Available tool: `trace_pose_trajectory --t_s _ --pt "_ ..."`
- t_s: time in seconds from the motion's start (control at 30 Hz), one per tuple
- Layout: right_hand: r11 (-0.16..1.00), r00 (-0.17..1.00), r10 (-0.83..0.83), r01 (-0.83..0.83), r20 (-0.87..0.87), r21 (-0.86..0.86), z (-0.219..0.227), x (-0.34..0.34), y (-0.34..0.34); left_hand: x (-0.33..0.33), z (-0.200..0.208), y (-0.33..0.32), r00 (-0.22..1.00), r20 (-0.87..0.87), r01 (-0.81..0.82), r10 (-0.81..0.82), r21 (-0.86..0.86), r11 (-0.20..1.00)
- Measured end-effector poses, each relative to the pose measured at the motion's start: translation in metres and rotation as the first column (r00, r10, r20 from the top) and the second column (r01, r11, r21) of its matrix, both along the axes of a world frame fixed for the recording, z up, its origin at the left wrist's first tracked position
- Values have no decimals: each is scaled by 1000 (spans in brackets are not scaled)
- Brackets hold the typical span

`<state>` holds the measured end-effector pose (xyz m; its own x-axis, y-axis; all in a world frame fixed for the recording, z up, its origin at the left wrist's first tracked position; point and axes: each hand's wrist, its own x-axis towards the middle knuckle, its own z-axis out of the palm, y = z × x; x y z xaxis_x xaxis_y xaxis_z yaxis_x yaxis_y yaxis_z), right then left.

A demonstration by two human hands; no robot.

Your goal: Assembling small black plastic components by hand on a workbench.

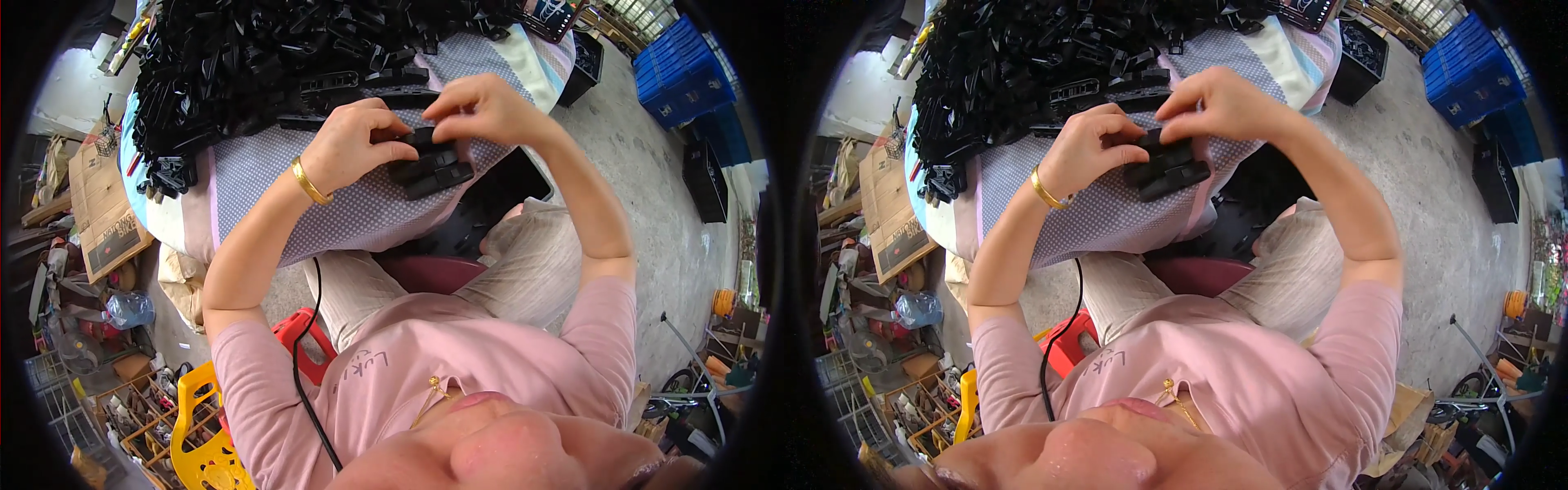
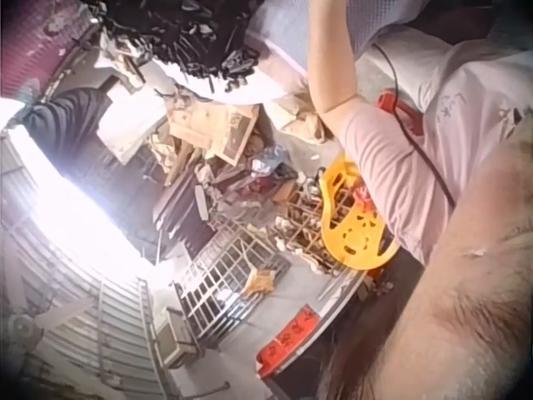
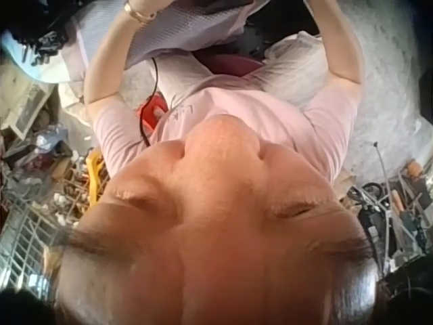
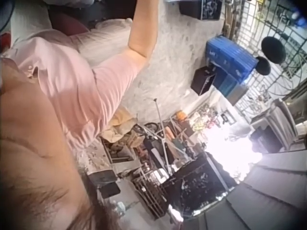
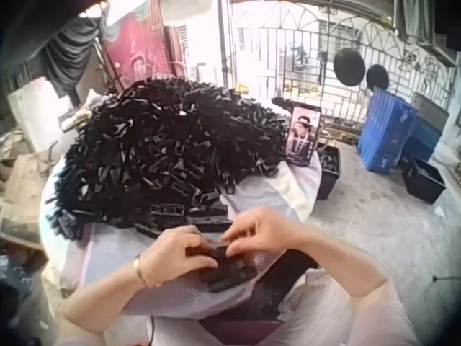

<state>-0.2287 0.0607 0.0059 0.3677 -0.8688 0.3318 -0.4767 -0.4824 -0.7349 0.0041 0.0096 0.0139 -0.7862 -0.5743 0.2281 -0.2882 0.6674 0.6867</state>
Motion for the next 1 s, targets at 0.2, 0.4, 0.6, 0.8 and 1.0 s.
trace_pose_trajectory --t_s 0.2,0.4,0.6,0.8,1.0 --pt "896 924 -382 371 3 -244 -20 -42 -33 -6 -5 -7 979 -135 -203 155 -518 831" --pt "771 826 -487 255 -283 -584 -32 -20 -60 -5 -9 -8 997 -59 -68 42 -560 826" --pt "838 817 -476 309 -326 -449 -23 -13 -65 -1 -6 -1 999 -30 -30 19 -406 913" --pt "831 759 -500 286 -417 -477 -14 -19 -49 2 -14 -3 996 -55 -81 69 -255 964" --pt "914 915 -391 374 -98 -156 -5 -3 -22 0 -3 8 989 -10 -148 149 -174 974"
